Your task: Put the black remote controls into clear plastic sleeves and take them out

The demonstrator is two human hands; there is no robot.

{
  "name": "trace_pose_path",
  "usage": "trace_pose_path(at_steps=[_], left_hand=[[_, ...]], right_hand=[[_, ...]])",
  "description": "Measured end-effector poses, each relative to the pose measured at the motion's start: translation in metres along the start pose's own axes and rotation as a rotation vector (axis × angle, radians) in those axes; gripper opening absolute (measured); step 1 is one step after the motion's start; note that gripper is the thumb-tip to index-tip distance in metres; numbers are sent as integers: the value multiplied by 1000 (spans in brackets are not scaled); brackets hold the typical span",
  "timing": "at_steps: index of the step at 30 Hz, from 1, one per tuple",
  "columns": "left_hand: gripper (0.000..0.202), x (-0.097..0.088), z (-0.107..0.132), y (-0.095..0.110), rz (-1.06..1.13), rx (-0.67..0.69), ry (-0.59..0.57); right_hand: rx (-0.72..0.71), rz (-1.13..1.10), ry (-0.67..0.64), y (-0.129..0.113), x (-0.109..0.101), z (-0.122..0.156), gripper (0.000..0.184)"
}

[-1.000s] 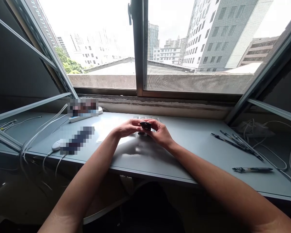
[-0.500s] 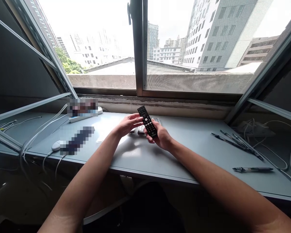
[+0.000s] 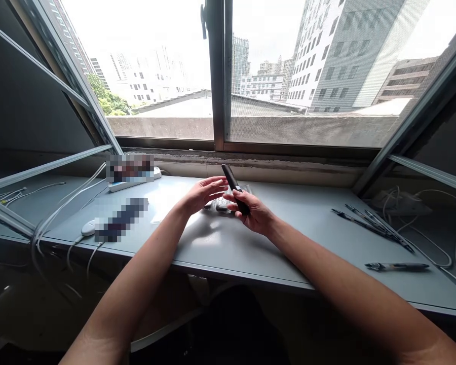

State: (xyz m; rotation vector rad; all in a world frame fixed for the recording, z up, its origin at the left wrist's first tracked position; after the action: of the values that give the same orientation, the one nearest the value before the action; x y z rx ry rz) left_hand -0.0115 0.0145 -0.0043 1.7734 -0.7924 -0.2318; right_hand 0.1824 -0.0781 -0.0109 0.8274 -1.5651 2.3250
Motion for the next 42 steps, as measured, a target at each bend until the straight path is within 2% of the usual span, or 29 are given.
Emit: trace_pose_path(at_steps=[4, 9, 13, 20, 29, 36, 42], left_hand=[[55, 0, -1, 0, 6, -4, 12], [54, -3, -3, -3, 13, -8, 2], [55, -4, -4, -6, -8, -14, -20], [58, -2, -2, -3, 3, -15, -7], [59, 2, -1, 0, -5, -2, -35], [49, 8, 3, 8, 79, 34, -143], [46, 7, 3, 6, 98, -14, -146]], right_hand=[[-59, 28, 1, 0, 4, -1, 13], [-57, -11, -58, -1, 6, 0, 34], [-55, -48, -98, -4, 3, 1, 26], [-49, -121, -109, -6, 4, 1, 24], [-207, 140, -27, 6, -5, -10, 45], [-470, 368, 81, 3, -6, -9, 58], [-649, 648, 160, 0, -3, -1, 48]])
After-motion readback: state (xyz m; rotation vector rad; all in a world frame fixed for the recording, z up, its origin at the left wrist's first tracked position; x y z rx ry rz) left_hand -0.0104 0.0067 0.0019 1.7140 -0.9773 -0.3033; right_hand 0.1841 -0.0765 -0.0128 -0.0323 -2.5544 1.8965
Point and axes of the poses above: each hand's wrist, its own z-axis away from the middle knuckle, its own x-axis out of the palm, y = z × x, the point moved 2 cm from there along -z, towards the middle knuckle, and after that the axes turned 12 degrees about x, right-handed, at the moved point
